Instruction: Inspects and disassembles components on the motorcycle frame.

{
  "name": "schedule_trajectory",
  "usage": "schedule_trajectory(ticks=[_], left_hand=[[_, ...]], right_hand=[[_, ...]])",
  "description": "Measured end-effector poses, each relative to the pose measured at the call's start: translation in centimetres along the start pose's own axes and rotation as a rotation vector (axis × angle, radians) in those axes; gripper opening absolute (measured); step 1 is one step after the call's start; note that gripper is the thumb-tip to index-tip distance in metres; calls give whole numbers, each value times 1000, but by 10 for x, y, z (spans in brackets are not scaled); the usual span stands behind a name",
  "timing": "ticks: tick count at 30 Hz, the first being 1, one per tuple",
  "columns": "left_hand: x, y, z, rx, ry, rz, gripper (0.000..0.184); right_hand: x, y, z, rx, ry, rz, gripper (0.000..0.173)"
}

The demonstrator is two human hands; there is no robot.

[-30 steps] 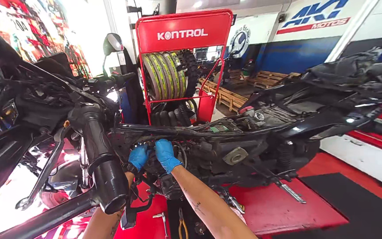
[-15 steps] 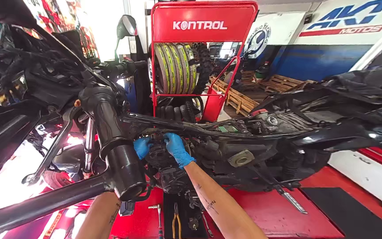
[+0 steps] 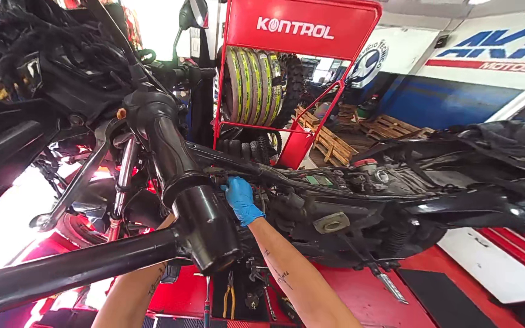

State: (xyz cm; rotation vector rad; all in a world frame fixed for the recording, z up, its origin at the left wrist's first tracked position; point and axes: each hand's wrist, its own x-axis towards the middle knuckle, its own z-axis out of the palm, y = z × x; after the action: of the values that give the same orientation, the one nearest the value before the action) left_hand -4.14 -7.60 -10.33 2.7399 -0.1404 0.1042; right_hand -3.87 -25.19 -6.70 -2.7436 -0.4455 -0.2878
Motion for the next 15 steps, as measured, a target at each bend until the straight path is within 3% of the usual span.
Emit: schedule_trajectory(ticks=[3,7,11,15], left_hand=[[3,7,0,16,15,-69,45],[-14,38,-18,-7,9,-162,49],[-9,39,-25,14,-89,-165,48],[-11,45,-27,93,-95,-197,49]], right_hand=[[-5,-5,-3,18,-18,-21,24],[-5,-3,-6,0,-26,24,32],[-10,-12,-3,-57,-52,-46,21],[-9,-15,-3,-61,-45,0,29]])
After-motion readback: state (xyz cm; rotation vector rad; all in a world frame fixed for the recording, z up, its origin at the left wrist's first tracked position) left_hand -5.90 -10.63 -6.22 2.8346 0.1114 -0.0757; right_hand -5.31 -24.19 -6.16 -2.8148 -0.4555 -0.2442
